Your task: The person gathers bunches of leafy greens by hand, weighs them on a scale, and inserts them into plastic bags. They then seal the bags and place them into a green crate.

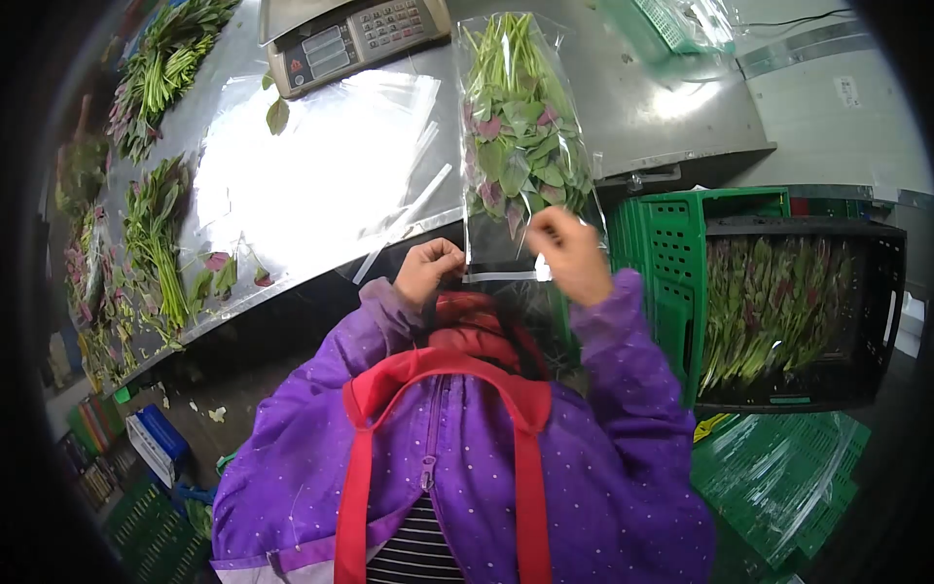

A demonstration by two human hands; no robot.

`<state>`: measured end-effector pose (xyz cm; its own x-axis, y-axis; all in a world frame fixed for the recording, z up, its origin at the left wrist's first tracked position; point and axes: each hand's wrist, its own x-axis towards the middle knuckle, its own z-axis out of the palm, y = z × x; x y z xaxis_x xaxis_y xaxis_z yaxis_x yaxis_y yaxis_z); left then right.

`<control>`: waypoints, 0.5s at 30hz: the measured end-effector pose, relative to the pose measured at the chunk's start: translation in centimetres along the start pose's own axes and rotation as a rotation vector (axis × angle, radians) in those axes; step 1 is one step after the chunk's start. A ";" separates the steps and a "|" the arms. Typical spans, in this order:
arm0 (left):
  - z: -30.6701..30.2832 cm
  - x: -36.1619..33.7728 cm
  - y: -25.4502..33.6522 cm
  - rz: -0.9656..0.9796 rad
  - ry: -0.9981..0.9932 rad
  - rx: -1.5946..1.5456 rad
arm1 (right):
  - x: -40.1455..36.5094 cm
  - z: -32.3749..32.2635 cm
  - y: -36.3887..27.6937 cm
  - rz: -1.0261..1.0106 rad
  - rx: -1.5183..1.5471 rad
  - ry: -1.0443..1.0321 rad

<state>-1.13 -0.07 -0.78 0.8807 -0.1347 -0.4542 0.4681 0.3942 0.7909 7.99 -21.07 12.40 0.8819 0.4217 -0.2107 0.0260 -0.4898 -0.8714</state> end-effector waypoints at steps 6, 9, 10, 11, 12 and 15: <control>0.2 -1.3 3.5 -0.293 0.115 -0.242 | 1.8 4.6 0.0 -0.187 -0.113 -0.283; 0.8 -0.3 2.7 -0.259 0.059 -0.037 | 1.7 5.5 0.9 -0.291 -0.198 -0.333; 0.6 0.4 1.7 -0.210 0.030 0.051 | 1.7 5.6 1.0 -0.332 -0.233 -0.346; 0.2 1.3 0.4 -0.155 -0.014 0.091 | 1.6 5.4 0.7 -0.324 -0.251 -0.335; 0.3 1.2 0.5 -0.121 -0.013 0.071 | 1.2 5.2 0.5 -0.280 -0.231 -0.317; 0.1 0.8 1.1 -0.090 -0.014 -0.016 | 0.0 4.3 0.0 -0.175 -0.185 -0.267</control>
<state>0.14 0.17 -0.21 0.8359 -0.1828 -0.5176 0.5446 0.3943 0.7402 6.01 -17.81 10.46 0.7032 0.6837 -0.1949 0.2723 -0.5122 -0.8145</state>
